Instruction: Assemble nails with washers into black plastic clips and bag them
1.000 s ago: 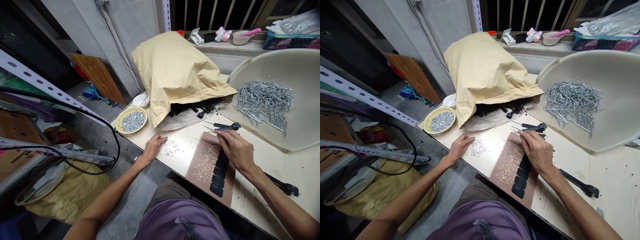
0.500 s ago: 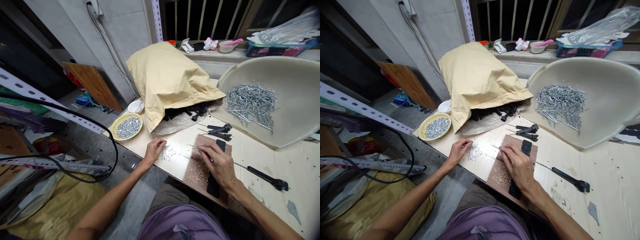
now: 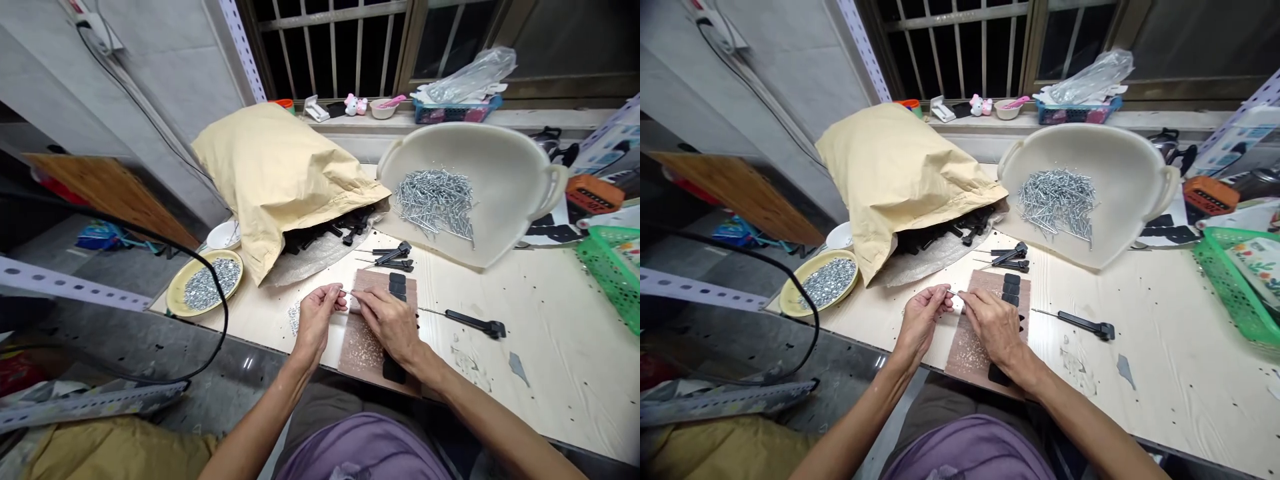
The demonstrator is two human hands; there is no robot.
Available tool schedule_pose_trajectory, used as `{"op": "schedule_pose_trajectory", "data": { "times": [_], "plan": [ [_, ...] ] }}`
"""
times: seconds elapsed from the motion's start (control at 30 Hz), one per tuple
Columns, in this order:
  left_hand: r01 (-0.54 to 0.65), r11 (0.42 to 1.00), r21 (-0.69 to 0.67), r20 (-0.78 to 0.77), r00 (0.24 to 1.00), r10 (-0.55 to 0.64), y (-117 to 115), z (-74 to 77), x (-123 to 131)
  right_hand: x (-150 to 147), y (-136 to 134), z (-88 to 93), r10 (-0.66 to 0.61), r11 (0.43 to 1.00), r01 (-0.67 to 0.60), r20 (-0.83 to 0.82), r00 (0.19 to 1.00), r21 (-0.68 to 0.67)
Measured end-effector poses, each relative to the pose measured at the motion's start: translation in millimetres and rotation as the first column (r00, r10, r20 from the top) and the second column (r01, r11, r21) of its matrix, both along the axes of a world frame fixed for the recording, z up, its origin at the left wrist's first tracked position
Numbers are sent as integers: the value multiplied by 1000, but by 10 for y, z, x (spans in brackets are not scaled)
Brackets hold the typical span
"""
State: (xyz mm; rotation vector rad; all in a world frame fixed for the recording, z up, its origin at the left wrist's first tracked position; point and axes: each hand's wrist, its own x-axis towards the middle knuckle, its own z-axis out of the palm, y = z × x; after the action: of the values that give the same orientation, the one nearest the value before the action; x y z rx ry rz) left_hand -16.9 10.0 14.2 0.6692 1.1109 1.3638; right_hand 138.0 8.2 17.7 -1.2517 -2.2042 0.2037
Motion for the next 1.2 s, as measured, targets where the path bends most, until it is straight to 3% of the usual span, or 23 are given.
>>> {"op": "schedule_pose_trajectory", "data": {
  "times": [0.27,0.5,0.77,1.03,1.2],
  "plan": [
    [29,999,-46,-13,999,-30,40,24,40,59,-36,-54,-74,997,73,43,996,39],
    [147,985,-88,-1,989,-148,89,11,70,131,-59,9,-145,984,132,108,983,118],
    [187,972,-145,36,982,-184,107,-47,144,180,-102,0,-188,979,175,131,973,106],
    [172,980,-99,-33,984,-176,89,-122,232,238,-136,-35,-233,968,218,127,964,122],
    [233,969,-78,-164,956,-243,90,-131,217,315,-129,-35,-230,967,202,187,955,157]
  ]
}}
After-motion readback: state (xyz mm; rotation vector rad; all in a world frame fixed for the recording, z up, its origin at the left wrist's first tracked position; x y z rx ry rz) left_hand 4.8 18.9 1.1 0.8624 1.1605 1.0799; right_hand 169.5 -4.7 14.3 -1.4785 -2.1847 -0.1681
